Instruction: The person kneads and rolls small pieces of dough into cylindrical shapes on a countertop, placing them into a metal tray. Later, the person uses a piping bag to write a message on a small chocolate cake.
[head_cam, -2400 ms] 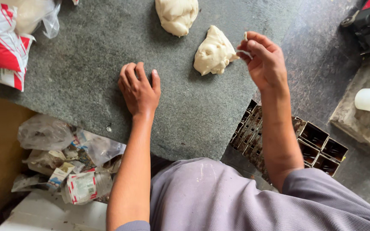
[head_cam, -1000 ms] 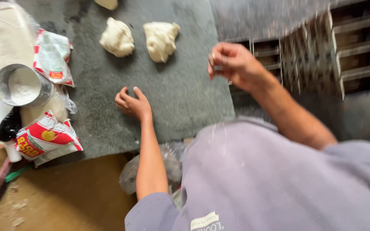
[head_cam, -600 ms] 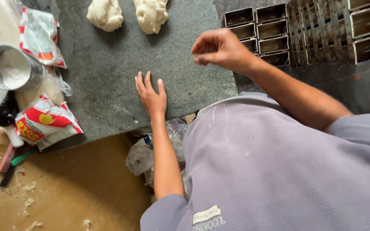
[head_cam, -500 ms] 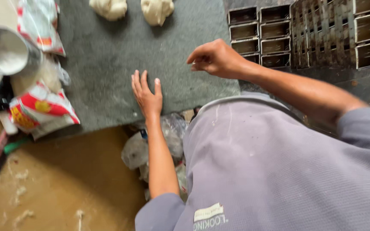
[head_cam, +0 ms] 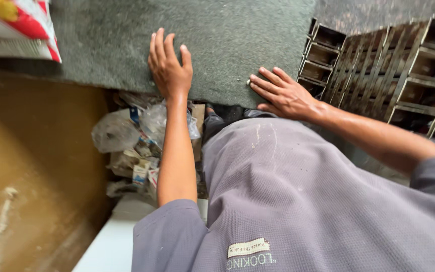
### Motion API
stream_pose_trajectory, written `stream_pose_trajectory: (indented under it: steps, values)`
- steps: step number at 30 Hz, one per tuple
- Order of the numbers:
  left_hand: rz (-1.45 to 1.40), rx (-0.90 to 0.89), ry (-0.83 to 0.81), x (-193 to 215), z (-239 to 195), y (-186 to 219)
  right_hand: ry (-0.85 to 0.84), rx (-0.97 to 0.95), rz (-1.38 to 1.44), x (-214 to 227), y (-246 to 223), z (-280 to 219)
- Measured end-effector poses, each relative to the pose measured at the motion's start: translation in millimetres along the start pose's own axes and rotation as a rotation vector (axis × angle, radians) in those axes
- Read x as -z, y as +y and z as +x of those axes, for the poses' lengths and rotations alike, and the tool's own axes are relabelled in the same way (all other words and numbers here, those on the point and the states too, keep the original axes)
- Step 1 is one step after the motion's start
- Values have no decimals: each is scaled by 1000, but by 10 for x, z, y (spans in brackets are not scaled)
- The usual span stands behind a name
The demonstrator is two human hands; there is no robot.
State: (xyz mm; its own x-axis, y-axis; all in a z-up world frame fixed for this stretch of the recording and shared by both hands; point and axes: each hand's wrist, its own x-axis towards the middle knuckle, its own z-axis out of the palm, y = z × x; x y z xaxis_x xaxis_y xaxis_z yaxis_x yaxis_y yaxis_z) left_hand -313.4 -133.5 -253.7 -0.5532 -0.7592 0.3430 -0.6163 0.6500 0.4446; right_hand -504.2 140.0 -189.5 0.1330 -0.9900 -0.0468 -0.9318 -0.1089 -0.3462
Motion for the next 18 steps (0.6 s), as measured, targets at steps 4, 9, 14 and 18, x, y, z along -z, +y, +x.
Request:
stream_pose_trajectory:
  steps: [4,9,14,18]
  values:
    - [38,9,-14,1,12,-18,-136,-6,29,-24,-78,491]
    - [20,-14,1,-2,-31,-46,-164,-1,83,39,-105,837]
    - [16,37,-20,-36,-24,-57,-251,0,33,306,-130,290]
    - [-19,11,21,13,-33,-20,-33,-15,90,333,144,344]
